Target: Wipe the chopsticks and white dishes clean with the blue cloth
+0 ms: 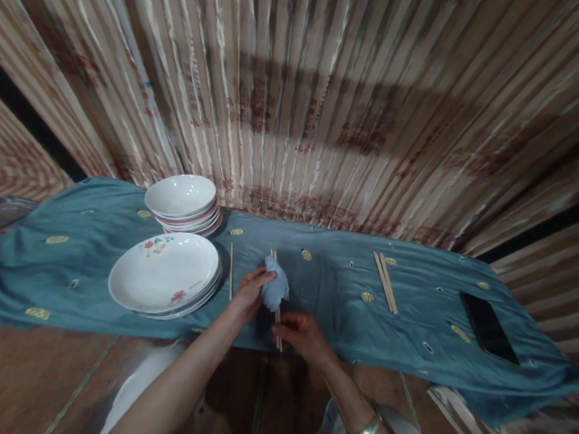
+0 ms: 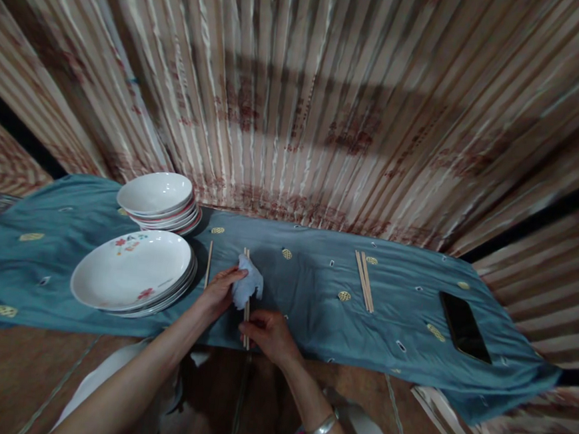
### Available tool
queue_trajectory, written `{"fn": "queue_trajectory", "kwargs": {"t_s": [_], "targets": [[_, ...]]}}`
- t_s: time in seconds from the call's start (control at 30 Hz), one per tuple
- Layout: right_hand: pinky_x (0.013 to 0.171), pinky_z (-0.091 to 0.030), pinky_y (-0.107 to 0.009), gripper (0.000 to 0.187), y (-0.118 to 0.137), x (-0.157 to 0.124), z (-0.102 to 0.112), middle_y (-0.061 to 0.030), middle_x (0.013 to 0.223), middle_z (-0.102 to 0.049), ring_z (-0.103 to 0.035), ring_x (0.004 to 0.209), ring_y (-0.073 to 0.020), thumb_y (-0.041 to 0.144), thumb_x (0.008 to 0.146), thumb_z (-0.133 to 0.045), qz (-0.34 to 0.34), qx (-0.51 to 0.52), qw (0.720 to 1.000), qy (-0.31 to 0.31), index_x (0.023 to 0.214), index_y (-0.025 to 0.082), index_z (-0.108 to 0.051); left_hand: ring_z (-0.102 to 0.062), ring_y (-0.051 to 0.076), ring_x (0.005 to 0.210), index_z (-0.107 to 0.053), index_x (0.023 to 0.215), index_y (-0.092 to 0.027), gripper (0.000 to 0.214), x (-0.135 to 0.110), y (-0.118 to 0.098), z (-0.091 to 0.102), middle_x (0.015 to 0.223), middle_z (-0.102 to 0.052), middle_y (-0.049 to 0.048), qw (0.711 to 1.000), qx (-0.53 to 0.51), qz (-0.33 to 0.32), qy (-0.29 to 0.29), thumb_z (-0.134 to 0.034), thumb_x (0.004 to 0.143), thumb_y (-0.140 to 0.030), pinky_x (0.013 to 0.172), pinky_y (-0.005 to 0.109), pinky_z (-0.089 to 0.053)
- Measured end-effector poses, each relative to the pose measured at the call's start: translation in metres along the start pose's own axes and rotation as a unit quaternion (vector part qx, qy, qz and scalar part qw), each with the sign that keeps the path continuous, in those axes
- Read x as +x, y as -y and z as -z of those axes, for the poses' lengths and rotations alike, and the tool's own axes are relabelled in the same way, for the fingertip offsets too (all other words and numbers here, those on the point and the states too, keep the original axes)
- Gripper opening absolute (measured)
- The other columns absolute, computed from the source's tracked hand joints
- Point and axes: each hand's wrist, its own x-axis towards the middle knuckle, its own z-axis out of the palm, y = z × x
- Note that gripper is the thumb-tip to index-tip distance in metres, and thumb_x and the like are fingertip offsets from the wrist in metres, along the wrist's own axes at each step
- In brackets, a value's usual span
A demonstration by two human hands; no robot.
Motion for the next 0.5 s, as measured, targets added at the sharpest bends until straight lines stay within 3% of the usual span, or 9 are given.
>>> {"fn": "queue_trajectory", "kwargs": {"t_s": [0.3, 0.5], "targets": [[0.049, -0.038, -0.022, 0.038, 0.0015, -0.006, -0.0052, 0.0024, 0.055, -0.061, -0.052, 0.048, -0.0098, 0.053, 0.066, -0.072, 0.021, -0.065, 0.998, -0.001, 0.063, 0.017, -0.061, -0.057, 0.011, 0.05, -0.067, 0.063, -0.011, 0.027, 0.0072, -0.0093, 0.0009, 0.056, -0.065, 0.0007, 0.998, -0.023, -0.026, -0.045, -0.086, 0.052, -0.027, 0.053, 0.022, -0.042], [0.053, -0.039, -0.023, 0.027, 0.0048, -0.0091, -0.0002, 0.0001, 0.059, -0.064, -0.056, 0.053, -0.0124, 0.041, 0.077, -0.062, 0.064, -0.169, 0.983, -0.017, 0.063, 0.017, -0.061, -0.057, 0.01, 0.053, -0.066, 0.067, -0.012, 0.027, 0.0033, -0.0076, -0.0006, 0.059, -0.065, 0.0004, 0.999, -0.021, -0.017, -0.037, -0.086, 0.053, -0.024, 0.055, 0.022, -0.043]]}}
